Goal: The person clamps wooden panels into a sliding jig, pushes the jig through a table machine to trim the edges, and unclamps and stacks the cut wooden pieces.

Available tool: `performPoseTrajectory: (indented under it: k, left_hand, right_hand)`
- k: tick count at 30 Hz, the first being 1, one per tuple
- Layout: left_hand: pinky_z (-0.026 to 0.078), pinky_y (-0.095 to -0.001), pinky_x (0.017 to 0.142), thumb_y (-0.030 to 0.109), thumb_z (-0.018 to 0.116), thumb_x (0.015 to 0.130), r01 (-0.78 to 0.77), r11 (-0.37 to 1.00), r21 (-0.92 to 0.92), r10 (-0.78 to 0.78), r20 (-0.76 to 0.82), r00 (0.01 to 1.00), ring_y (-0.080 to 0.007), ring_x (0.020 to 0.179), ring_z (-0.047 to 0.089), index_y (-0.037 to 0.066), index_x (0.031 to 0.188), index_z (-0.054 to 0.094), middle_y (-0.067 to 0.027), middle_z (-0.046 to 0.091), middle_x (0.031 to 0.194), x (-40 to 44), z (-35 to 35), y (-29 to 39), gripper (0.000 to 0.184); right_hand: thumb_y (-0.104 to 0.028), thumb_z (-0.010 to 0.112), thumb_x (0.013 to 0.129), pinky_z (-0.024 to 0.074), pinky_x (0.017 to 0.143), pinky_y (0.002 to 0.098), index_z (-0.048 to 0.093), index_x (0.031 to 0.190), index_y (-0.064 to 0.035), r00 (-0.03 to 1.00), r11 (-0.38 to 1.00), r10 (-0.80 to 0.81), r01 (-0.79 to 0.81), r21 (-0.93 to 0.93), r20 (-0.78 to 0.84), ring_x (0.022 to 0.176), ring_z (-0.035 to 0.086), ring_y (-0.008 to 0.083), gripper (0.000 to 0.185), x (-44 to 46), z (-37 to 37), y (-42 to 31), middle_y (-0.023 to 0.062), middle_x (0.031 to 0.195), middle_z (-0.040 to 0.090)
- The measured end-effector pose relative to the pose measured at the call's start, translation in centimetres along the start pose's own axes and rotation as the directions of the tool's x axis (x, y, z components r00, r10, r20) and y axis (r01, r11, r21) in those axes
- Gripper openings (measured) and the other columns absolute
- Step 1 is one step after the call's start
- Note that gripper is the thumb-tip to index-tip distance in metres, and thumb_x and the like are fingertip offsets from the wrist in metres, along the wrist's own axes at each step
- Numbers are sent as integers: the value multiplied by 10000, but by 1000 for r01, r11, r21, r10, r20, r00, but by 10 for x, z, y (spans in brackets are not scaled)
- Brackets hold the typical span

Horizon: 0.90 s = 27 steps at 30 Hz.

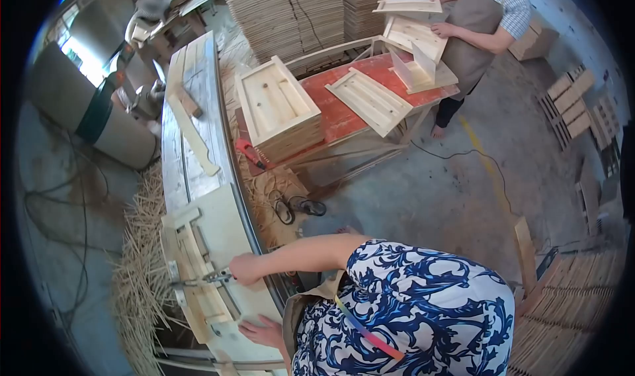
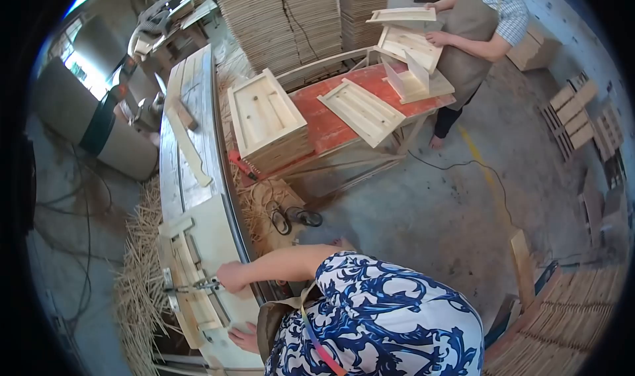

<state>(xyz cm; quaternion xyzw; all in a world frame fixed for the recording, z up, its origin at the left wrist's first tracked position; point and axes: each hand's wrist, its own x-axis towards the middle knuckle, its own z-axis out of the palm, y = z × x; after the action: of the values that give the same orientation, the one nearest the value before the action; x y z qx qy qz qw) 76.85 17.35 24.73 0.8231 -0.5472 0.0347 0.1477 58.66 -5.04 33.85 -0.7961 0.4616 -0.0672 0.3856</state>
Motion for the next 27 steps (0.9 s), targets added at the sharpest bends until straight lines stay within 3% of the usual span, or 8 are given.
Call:
performPoseTrajectory:
  k: [8, 27]
  left_hand:
    - [387, -580, 1159, 511, 532, 1065, 8, 997, 79, -5, -33, 999, -475, 1446, 429, 13, 1549, 452, -274, 406, 1598, -10, -2, -16, 700]
    - [366, -576, 1180, 513, 471, 1100, -24, 998, 52, 28, -68, 997, -468, 1465, 404, -41, 1531, 459, -283, 383, 1613, -8, -28, 21, 702]
  right_hand:
    - [-121, 671, 821, 605, 772, 487, 782, 898, -41, 995, 1000, -20, 22, -21, 99, 911, 763, 395, 158, -9, -8, -13, 224, 958, 770]
    - [-88, 675, 810, 602, 758, 470, 784, 911, -55, 998, 1000, 0, 1, -9, 62, 894, 759, 384, 152, -16, -26, -7, 209, 937, 765]
